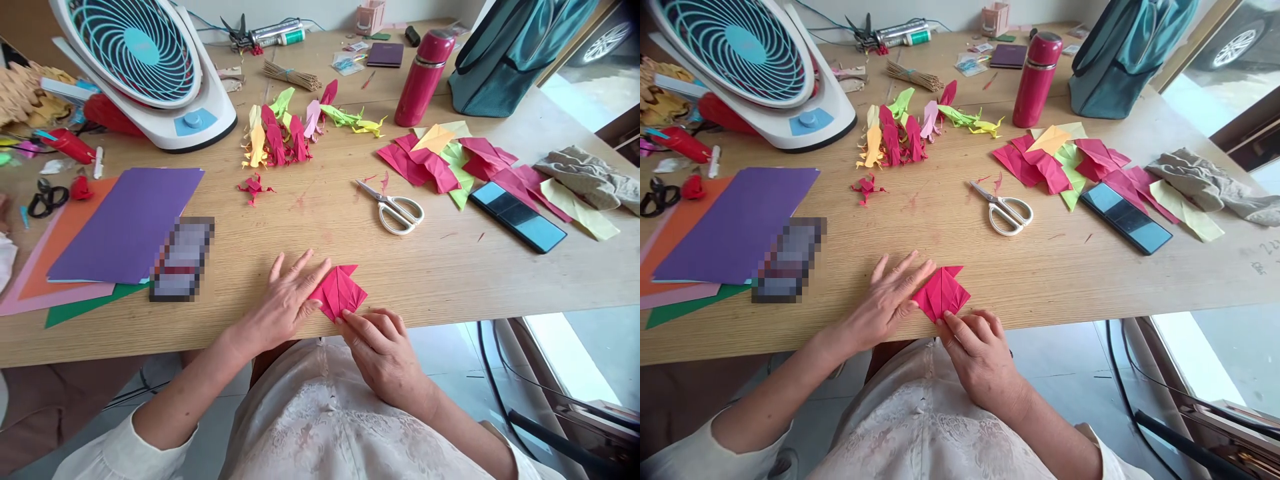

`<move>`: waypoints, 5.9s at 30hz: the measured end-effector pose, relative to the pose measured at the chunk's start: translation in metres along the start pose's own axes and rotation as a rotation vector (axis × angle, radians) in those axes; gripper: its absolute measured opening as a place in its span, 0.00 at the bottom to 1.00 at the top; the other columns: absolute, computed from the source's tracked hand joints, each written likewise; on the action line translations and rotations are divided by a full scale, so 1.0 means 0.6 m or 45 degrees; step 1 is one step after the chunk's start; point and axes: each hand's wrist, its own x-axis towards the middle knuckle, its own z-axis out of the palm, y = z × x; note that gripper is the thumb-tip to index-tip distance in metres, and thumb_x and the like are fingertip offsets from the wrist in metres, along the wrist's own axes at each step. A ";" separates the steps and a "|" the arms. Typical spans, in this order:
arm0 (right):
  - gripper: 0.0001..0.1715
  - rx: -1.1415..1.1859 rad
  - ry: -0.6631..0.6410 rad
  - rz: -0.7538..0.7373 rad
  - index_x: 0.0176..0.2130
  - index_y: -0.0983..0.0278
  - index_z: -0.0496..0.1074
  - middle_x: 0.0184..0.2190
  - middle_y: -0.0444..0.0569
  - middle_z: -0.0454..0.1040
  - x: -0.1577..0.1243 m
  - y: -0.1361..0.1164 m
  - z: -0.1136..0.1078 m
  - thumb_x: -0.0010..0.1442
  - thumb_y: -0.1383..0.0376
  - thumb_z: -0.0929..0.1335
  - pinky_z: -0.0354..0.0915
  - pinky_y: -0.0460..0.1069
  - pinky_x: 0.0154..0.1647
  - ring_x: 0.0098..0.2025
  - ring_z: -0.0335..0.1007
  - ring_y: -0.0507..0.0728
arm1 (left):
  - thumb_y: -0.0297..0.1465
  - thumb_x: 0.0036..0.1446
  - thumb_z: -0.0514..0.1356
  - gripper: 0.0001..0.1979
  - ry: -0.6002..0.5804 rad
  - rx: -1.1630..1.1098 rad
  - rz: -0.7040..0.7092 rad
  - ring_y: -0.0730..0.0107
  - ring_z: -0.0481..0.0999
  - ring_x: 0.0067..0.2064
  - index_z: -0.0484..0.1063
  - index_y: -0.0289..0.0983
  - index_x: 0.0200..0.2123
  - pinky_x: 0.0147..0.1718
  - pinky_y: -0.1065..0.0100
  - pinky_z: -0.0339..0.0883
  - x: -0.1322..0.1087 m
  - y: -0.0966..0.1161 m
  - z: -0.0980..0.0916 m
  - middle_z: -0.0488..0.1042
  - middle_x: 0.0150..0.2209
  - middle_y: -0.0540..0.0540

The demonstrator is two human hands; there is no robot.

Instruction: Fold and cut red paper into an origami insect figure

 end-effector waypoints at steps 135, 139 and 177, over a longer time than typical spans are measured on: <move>0.11 1.826 0.420 1.090 0.30 0.59 0.79 0.29 0.44 0.78 0.117 0.055 -0.022 0.54 0.56 0.78 0.65 0.48 0.36 0.31 0.68 0.52 | 0.33 0.57 0.65 0.07 0.492 -1.144 -0.654 0.69 0.76 0.35 0.79 0.36 0.37 0.38 0.72 0.68 0.044 0.081 -0.035 0.81 0.33 0.50; 0.10 1.796 0.290 1.032 0.31 0.59 0.80 0.29 0.45 0.78 0.119 0.059 -0.026 0.54 0.55 0.77 0.65 0.49 0.36 0.32 0.69 0.53 | 0.30 0.57 0.65 0.07 0.513 -0.918 -0.604 0.70 0.77 0.35 0.80 0.39 0.39 0.39 0.73 0.68 0.038 0.086 -0.045 0.82 0.34 0.51; 0.15 1.791 0.494 1.067 0.25 0.59 0.77 0.25 0.44 0.70 0.121 0.034 -0.025 0.51 0.52 0.78 0.61 0.49 0.33 0.30 0.62 0.53 | 0.43 0.51 0.71 0.17 0.669 -1.150 -0.599 0.70 0.67 0.33 0.72 0.37 0.22 0.36 0.69 0.61 0.048 0.084 -0.044 0.68 0.27 0.50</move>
